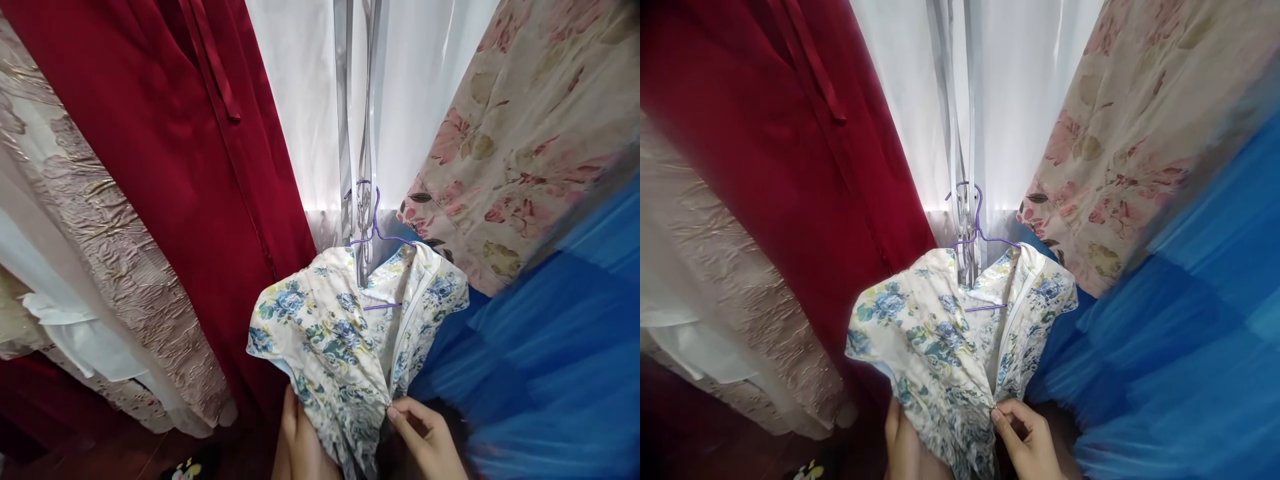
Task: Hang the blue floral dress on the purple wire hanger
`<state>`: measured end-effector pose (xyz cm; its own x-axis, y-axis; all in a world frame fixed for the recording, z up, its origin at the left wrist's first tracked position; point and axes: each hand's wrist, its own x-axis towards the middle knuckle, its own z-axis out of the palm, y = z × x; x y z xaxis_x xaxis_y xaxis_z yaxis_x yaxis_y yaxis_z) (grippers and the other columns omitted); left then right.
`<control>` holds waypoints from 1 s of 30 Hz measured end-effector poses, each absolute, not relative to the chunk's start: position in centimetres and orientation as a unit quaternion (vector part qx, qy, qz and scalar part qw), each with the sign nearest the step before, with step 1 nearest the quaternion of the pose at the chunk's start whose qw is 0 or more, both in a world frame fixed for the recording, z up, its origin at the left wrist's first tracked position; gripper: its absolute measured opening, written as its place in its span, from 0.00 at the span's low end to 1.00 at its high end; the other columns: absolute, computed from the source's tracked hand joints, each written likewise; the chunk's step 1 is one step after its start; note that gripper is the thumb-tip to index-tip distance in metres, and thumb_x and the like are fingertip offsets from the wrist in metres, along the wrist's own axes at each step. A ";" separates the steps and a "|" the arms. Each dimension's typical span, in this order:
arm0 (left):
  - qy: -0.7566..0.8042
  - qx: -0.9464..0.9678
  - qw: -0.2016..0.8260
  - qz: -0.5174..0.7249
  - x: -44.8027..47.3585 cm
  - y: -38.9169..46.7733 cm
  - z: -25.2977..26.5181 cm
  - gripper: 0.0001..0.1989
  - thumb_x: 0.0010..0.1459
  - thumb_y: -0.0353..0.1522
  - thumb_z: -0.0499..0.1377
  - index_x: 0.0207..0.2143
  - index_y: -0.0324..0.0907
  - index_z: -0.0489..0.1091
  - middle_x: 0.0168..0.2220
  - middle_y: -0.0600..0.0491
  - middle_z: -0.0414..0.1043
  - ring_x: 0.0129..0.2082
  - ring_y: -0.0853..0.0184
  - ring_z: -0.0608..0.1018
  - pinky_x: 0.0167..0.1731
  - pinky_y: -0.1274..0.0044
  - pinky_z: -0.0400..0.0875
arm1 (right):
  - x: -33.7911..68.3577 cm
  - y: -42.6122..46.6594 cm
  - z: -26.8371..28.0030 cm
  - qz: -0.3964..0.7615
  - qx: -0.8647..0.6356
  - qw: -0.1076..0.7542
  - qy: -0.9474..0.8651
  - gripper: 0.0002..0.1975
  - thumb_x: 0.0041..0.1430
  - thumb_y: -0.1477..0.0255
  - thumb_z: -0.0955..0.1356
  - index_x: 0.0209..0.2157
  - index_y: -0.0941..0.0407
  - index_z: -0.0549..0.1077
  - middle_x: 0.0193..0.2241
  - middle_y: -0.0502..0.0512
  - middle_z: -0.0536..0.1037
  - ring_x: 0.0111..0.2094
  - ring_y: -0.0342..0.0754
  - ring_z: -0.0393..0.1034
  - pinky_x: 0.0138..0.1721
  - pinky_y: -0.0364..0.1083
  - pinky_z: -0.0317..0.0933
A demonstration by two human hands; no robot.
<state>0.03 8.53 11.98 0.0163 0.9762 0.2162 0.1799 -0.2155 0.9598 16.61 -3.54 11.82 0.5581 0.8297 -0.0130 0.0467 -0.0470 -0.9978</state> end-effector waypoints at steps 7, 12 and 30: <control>0.409 0.675 0.377 0.485 2.7 3.7 9.9 0.08 0.60 0.33 0.53 0.41 0.48 0.68 0.38 0.49 0.73 0.40 0.59 0.77 0.43 0.69 0.74 | 16.4 -3.8 12.6 0.351 -0.648 0.594 -0.322 0.23 0.54 0.51 0.72 0.21 0.56 0.66 0.20 0.49 0.65 0.24 0.46 0.58 0.27 0.44 0.54; 0.334 0.747 0.421 0.391 6.5 2.9 9.7 0.14 0.60 0.30 0.51 0.48 0.47 0.66 0.44 0.46 0.75 0.46 0.58 0.78 0.47 0.66 0.74 | 16.6 -3.2 13.3 0.380 -0.598 0.625 -0.326 0.23 0.57 0.53 0.71 0.21 0.55 0.65 0.18 0.46 0.62 0.21 0.43 0.54 0.26 0.43 0.49; 0.270 0.925 0.177 0.199 3.5 6.0 10.5 0.13 0.49 0.21 0.53 0.35 0.46 0.69 0.36 0.50 0.74 0.33 0.61 0.79 0.30 0.74 0.67 | 19.5 6.2 29.6 0.326 -0.512 0.721 -0.336 0.16 0.52 0.60 0.73 0.21 0.58 0.74 0.12 0.50 0.71 0.12 0.37 0.48 0.16 0.42 0.38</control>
<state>3.49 5.97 10.52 0.7743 0.5707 0.2735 0.4299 -0.7914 0.4345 19.48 6.19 29.57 0.5624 0.8131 0.1504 -0.1260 0.2640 -0.9563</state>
